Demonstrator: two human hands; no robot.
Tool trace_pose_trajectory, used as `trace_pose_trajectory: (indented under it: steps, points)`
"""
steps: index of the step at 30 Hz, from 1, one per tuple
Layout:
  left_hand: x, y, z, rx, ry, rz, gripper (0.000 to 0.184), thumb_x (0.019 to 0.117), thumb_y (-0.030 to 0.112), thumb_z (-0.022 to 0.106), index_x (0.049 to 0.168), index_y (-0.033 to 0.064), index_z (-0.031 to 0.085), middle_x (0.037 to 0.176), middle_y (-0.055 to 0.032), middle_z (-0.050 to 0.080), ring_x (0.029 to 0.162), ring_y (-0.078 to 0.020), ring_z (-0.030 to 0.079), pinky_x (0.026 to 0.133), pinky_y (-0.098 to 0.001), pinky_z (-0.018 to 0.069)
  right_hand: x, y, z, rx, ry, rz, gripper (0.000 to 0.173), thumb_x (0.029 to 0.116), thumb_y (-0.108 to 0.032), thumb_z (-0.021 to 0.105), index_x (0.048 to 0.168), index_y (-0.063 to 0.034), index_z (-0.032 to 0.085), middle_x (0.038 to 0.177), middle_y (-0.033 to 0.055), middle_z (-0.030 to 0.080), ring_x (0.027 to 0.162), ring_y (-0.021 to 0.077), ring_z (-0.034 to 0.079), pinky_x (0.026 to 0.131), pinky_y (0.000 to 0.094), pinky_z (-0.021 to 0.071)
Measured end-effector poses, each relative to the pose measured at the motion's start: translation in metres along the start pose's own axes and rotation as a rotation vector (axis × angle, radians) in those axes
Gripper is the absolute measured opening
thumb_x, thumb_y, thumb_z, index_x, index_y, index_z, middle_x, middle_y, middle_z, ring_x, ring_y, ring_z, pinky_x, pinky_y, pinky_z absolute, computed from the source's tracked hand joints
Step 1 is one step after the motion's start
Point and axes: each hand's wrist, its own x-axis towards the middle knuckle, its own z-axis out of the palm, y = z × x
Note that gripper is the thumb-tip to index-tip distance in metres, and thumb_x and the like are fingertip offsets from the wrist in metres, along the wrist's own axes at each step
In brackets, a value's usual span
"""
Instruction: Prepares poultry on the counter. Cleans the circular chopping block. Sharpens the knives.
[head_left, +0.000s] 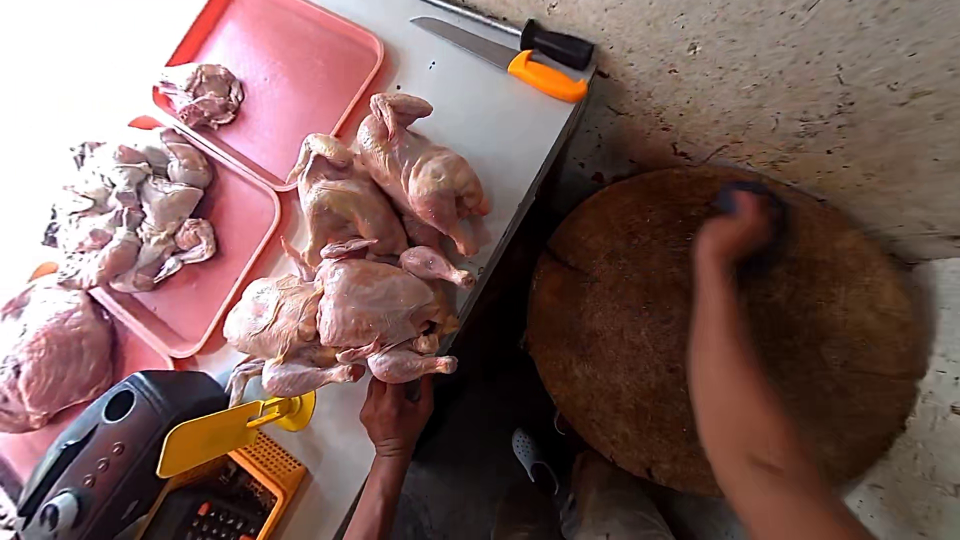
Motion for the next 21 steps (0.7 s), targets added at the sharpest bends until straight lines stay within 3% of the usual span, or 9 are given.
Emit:
trace_pose_trajectory:
  steps: [2,4,6,9,11,13,15,18,21]
  points:
    - [0.000,-0.001,0.001,0.003,-0.006,0.007,0.051,0.0907,0.050,0.059,0.095,0.0016,0.074,0.094,-0.0228,0.074,0.086,-0.0385,0.074,0.066,-0.0497,0.0573,-0.069,-0.048,0.060,0.069,-0.236,-0.405,0.036,0.0948,0.005,0.049,0.127,0.0037,0.066,0.139,0.0298,0.058,0.136,0.0476,0.048,0.115,0.0637,0.0348]
    - [-0.002,-0.003,0.001,-0.016,-0.015,0.006,0.051,0.0916,0.050,0.060,0.097,0.0013,0.074,0.095,-0.0228,0.074,0.088,-0.0388,0.074,0.067,-0.0508,0.0574,-0.123,-0.067,0.090,0.256,-0.618,-0.668,0.034,0.0947,0.005,0.055,0.122,-0.0038,0.073,0.136,0.0184,0.065,0.134,0.0344,0.055,0.114,0.0550,0.0405]
    - [0.000,-0.003,0.001,-0.031,-0.016,0.005,0.051,0.0915,0.050,0.060,0.098,0.0010,0.073,0.095,-0.0230,0.074,0.088,-0.0395,0.074,0.067,-0.0513,0.0569,-0.121,-0.064,0.081,0.382,-0.912,-0.757,0.035,0.0980,0.005,0.051,0.122,-0.0056,0.074,0.134,0.0117,0.067,0.130,0.0234,0.061,0.113,0.0448,0.0476]
    - [-0.003,-0.005,0.000,-0.034,-0.008,-0.015,0.050,0.0904,0.051,0.062,0.095,0.0026,0.074,0.093,-0.0214,0.074,0.087,-0.0376,0.074,0.067,-0.0491,0.0575,-0.030,-0.034,0.038,0.172,-0.575,-0.724,0.028,0.0995,0.001,0.051,0.116,-0.0032,0.073,0.120,0.0151,0.071,0.114,0.0273,0.068,0.102,0.0490,0.0547]
    - [0.001,-0.006,0.003,-0.039,0.010,-0.021,0.049,0.0888,0.050,0.063,0.094,0.0032,0.073,0.092,-0.0211,0.074,0.086,-0.0364,0.074,0.066,-0.0479,0.0573,0.050,-0.019,0.024,-0.012,-0.374,-0.569,0.035,0.1020,-0.004,0.045,0.130,-0.0019,0.066,0.128,0.0228,0.067,0.121,0.0383,0.064,0.104,0.0587,0.0493]
    - [-0.002,-0.004,0.003,-0.053,0.006,-0.024,0.048,0.0892,0.049,0.065,0.096,0.0026,0.073,0.093,-0.0218,0.074,0.086,-0.0365,0.074,0.067,-0.0475,0.0574,0.086,-0.022,0.037,-0.064,-0.336,-0.494,0.041,0.1020,-0.005,0.042,0.139,-0.0011,0.060,0.135,0.0263,0.063,0.129,0.0427,0.059,0.110,0.0614,0.0429]
    - [-0.003,-0.006,0.003,-0.051,0.004,-0.023,0.047,0.0886,0.048,0.064,0.097,0.0025,0.073,0.093,-0.0216,0.074,0.086,-0.0361,0.074,0.067,-0.0471,0.0573,0.049,-0.038,0.071,-0.077,-0.370,-0.631,0.038,0.0999,0.000,0.043,0.128,0.0004,0.068,0.128,0.0265,0.067,0.125,0.0443,0.060,0.112,0.0611,0.0387]
    - [-0.003,-0.007,0.003,-0.033,0.001,-0.026,0.048,0.0891,0.051,0.064,0.097,0.0042,0.073,0.092,-0.0192,0.074,0.086,-0.0347,0.074,0.066,-0.0456,0.0570,-0.078,-0.055,0.104,0.105,-0.491,-0.912,0.026,0.0918,0.002,0.056,0.106,-0.0033,0.077,0.111,0.0194,0.073,0.114,0.0395,0.064,0.107,0.0593,0.0441]
    - [-0.003,-0.008,0.002,-0.035,-0.012,-0.028,0.049,0.0891,0.051,0.065,0.097,0.0028,0.072,0.091,-0.0201,0.074,0.085,-0.0360,0.073,0.065,-0.0475,0.0564,-0.216,-0.033,0.097,0.228,-1.037,-1.056,0.025,0.0910,-0.003,0.060,0.102,-0.0137,0.080,0.109,0.0073,0.076,0.115,0.0275,0.067,0.111,0.0528,0.0437]
